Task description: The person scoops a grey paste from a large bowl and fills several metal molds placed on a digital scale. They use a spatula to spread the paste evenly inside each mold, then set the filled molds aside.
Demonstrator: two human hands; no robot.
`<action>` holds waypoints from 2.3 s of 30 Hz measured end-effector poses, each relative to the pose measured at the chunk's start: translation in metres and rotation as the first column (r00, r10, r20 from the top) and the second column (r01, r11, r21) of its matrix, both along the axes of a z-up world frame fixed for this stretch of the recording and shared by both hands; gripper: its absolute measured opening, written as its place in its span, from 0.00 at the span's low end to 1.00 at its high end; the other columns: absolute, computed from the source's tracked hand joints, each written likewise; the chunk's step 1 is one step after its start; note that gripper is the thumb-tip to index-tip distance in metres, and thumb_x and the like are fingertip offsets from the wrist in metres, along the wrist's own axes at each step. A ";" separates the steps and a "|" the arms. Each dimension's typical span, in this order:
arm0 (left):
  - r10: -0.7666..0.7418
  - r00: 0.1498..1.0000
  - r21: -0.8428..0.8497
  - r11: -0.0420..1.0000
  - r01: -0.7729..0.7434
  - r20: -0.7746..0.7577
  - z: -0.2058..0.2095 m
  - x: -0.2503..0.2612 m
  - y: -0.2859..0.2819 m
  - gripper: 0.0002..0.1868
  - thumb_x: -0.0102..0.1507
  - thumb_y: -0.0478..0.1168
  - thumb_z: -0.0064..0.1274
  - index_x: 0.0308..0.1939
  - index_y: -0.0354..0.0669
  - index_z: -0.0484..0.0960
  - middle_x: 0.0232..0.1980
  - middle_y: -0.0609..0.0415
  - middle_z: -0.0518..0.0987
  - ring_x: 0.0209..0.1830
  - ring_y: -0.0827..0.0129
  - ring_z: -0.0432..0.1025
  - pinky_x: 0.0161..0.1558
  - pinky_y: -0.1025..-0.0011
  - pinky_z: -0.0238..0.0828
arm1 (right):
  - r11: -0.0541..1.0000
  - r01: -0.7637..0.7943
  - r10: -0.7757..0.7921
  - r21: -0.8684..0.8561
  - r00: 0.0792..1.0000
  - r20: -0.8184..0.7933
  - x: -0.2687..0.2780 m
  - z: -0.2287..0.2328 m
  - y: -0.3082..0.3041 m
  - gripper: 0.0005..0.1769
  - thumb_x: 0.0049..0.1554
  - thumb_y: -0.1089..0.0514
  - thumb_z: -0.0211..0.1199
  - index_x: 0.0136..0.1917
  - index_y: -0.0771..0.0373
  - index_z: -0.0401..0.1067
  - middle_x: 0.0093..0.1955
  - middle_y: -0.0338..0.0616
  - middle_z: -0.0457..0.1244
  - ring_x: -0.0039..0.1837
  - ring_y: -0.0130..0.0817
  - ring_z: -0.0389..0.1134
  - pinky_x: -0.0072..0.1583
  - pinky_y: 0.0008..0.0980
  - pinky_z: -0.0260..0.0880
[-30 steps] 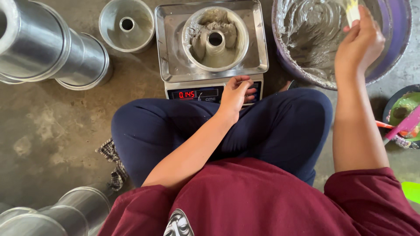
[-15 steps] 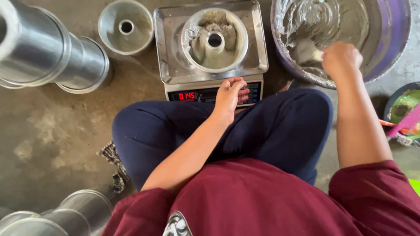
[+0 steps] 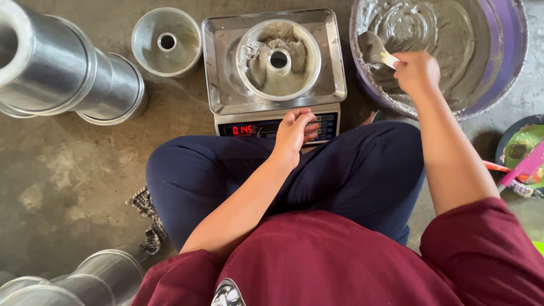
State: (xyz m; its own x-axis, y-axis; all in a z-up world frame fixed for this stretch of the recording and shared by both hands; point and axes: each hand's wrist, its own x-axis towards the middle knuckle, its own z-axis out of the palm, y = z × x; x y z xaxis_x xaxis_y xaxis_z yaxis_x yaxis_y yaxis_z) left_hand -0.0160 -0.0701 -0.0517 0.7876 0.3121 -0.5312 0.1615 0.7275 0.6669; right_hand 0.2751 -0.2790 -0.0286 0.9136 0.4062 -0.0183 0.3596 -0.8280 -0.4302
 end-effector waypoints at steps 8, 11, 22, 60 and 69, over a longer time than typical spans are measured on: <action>0.310 0.949 -0.030 0.949 -0.312 -0.060 -0.039 -0.019 0.041 0.17 0.65 0.40 0.50 0.57 0.40 0.71 0.49 0.48 0.78 0.43 0.60 0.76 0.41 0.64 0.77 | 0.576 0.493 0.065 0.652 0.767 -0.638 -0.076 0.075 0.026 0.20 0.67 0.58 0.62 0.71 0.63 0.74 0.36 0.37 0.65 0.31 0.18 0.57 0.32 0.20 0.53; 0.451 0.892 -0.038 0.892 -0.451 -0.014 -0.052 -0.017 0.072 0.18 0.66 0.40 0.48 0.60 0.42 0.70 0.50 0.48 0.75 0.43 0.60 0.74 0.41 0.63 0.77 | 0.423 0.436 0.139 0.794 0.835 -0.532 -0.133 0.081 0.068 0.20 0.68 0.60 0.58 0.71 0.65 0.72 0.37 0.42 0.66 0.30 0.21 0.59 0.31 0.21 0.55; 0.499 0.867 0.010 0.867 -0.499 -0.002 -0.054 -0.011 0.138 0.21 0.69 0.45 0.44 0.63 0.41 0.75 0.54 0.49 0.78 0.48 0.60 0.75 0.47 0.66 0.77 | 0.908 -0.398 0.415 -0.127 0.821 0.393 -0.195 0.106 0.154 0.12 0.62 0.57 0.63 0.56 0.49 0.84 0.36 0.48 0.69 0.36 0.50 0.69 0.37 0.47 0.65; 0.273 0.960 0.205 0.938 -0.279 0.057 -0.051 0.021 0.162 0.23 0.64 0.34 0.50 0.65 0.37 0.76 0.43 0.51 0.83 0.34 0.70 0.76 0.36 0.71 0.76 | 0.512 -0.691 0.840 -0.510 0.528 0.127 -0.124 0.198 0.295 0.19 0.38 0.45 0.79 0.44 0.47 0.83 0.40 0.38 0.72 0.48 0.40 0.73 0.53 0.46 0.64; 0.009 0.998 0.330 0.943 -0.029 0.063 -0.082 0.061 0.229 0.19 0.65 0.33 0.52 0.59 0.28 0.83 0.40 0.50 0.83 0.32 0.70 0.77 0.33 0.72 0.78 | 0.296 -0.551 0.947 -0.780 0.278 0.163 -0.093 0.123 0.355 0.14 0.45 0.41 0.73 0.35 0.52 0.79 0.36 0.40 0.70 0.46 0.40 0.72 0.51 0.41 0.65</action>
State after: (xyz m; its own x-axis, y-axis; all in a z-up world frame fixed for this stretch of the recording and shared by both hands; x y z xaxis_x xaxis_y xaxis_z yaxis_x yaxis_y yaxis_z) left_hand 0.0452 0.1588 -0.1332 0.8069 0.4776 -0.3475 0.1020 0.4669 0.8784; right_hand 0.1823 0.0755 0.0940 0.0440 0.9829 -0.1787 0.8948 0.0407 0.4446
